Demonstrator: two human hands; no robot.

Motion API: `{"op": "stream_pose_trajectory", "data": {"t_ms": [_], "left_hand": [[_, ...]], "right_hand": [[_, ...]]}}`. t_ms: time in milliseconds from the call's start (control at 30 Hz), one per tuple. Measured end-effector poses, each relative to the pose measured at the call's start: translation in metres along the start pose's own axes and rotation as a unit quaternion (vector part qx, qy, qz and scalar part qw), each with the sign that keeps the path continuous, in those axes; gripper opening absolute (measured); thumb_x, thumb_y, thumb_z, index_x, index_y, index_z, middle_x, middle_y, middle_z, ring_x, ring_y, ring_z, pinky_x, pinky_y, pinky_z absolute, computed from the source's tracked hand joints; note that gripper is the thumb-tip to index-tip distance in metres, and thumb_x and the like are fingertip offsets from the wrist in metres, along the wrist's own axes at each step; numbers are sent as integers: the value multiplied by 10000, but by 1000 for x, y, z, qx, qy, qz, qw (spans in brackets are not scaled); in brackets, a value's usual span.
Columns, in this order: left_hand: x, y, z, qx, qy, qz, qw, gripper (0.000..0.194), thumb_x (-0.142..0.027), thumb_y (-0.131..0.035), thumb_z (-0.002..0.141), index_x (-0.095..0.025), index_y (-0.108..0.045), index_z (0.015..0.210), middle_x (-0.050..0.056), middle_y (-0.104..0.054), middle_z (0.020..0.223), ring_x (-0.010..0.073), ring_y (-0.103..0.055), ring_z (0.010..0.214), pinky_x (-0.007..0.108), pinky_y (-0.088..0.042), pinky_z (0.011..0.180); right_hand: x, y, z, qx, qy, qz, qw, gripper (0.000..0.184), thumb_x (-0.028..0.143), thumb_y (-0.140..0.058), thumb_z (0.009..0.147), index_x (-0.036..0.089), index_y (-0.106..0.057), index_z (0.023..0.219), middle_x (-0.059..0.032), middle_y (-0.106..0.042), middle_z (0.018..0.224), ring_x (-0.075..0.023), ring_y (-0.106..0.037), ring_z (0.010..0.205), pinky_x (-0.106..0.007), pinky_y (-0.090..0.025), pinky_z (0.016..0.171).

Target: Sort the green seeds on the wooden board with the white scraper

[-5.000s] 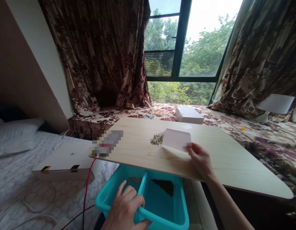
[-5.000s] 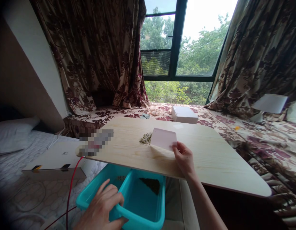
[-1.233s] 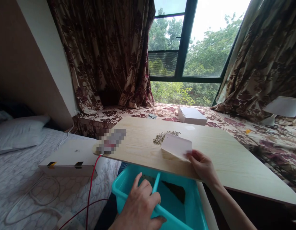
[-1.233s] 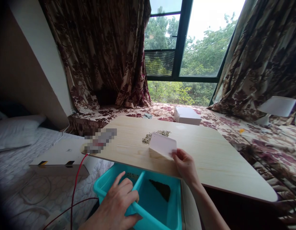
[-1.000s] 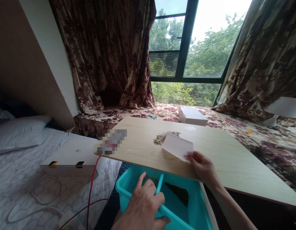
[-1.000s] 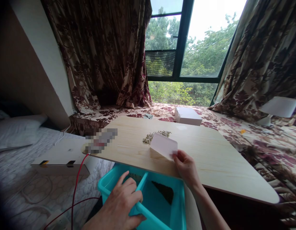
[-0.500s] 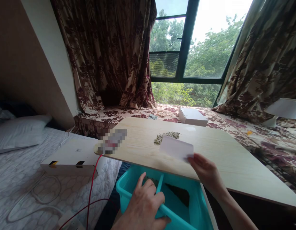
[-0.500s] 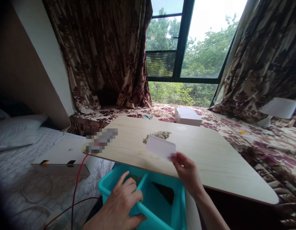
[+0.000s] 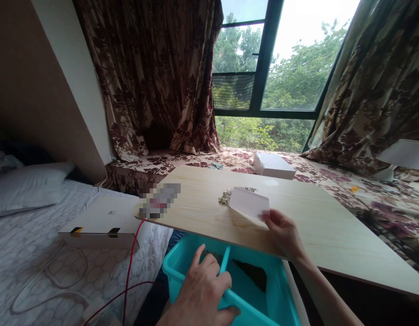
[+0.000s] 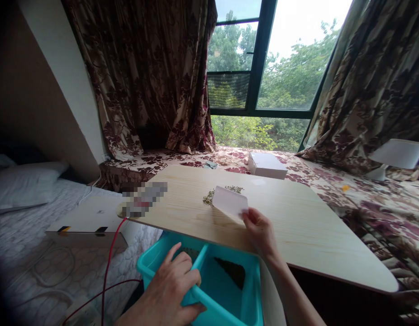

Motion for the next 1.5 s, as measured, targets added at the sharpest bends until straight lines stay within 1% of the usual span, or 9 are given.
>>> {"op": "stream_pose_trajectory", "data": {"t_ms": [267, 433, 600, 800, 900, 967, 1100, 1300, 1500], "left_hand": [[-1, 0, 0, 3, -3, -2, 1000, 393, -499, -811, 638, -208, -570, 742, -25, -529, 731, 197, -539, 856, 533, -225, 1073], [-1, 2, 0, -24, 5, -16, 1000, 386, -449, -843, 607, -210, -559, 711, -35, -518, 723, 186, -542, 831, 519, -241, 1073], [-2, 4, 1, -39, 4, -27, 999, 382, -427, -854, 593, -214, -560, 714, -40, -519, 737, 185, -545, 830, 527, -253, 1067], [-3, 4, 0, -26, 8, -25, 999, 376, -432, -847, 606, -212, -561, 713, -38, -520, 732, 189, -545, 836, 531, -248, 1070], [-3, 3, 0, -11, 8, -20, 1000, 376, -448, -836, 620, -212, -565, 731, -31, -528, 749, 194, -543, 854, 533, -227, 1080], [-3, 3, -1, -6, 8, -17, 1000, 375, -456, -828, 631, -213, -562, 733, -30, -527, 752, 194, -542, 864, 527, -217, 1086], [-3, 4, 0, 0, 8, -10, 1000, 369, -454, -822, 644, -213, -559, 737, -32, -524, 757, 191, -538, 885, 508, -202, 1097], [-2, 3, 1, 0, 7, -13, 1000, 377, -467, -820, 638, -216, -554, 730, -40, -515, 742, 187, -535, 875, 507, -199, 1097], [-3, 4, 0, 4, 11, -12, 1000, 356, -436, -820, 648, -216, -553, 733, -41, -517, 745, 184, -537, 867, 508, -206, 1096]], "right_hand": [[5, 0, -5, 0, 4, 5, 1000, 188, 333, -614, 710, 209, -688, 829, -48, -756, 796, -224, -701, 747, -304, -531, 691], [9, -3, -11, 8, 3, 4, 1000, 154, 328, -615, 712, 211, -686, 782, -37, -749, 743, -218, -700, 721, -299, -536, 672], [12, -4, -11, 10, 5, 26, 1000, 191, 361, -632, 713, 204, -696, 801, -49, -757, 788, -222, -704, 770, -301, -546, 695], [8, -4, -6, 0, 10, 26, 1000, 247, 400, -644, 713, 192, -697, 836, -70, -758, 827, -232, -705, 772, -321, -548, 710], [7, -6, -5, 6, 18, 14, 1000, 226, 399, -651, 714, 201, -700, 812, -60, -757, 798, -227, -703, 751, -318, -550, 693], [8, -5, -5, 0, 19, 7, 1000, 211, 394, -648, 719, 206, -699, 800, -55, -757, 782, -223, -701, 734, -315, -550, 685], [13, -3, -10, 2, 19, 14, 1000, 216, 375, -635, 733, 202, -702, 843, -63, -759, 829, -228, -706, 778, -319, -551, 716], [21, -2, -15, 11, 19, 7, 1000, 203, 363, -625, 738, 214, -706, 848, -59, -762, 845, -230, -709, 780, -318, -550, 714], [18, -5, -15, 18, 26, -10, 999, 197, 353, -616, 737, 209, -705, 839, -53, -761, 807, -223, -701, 744, -307, -546, 675]]}}
Point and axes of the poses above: each hand's wrist, its own z-axis towards the middle knuckle, its own y-axis out of the back of the hand, x = y × z, the point moved 2 cm from there along z, towards the middle knuckle
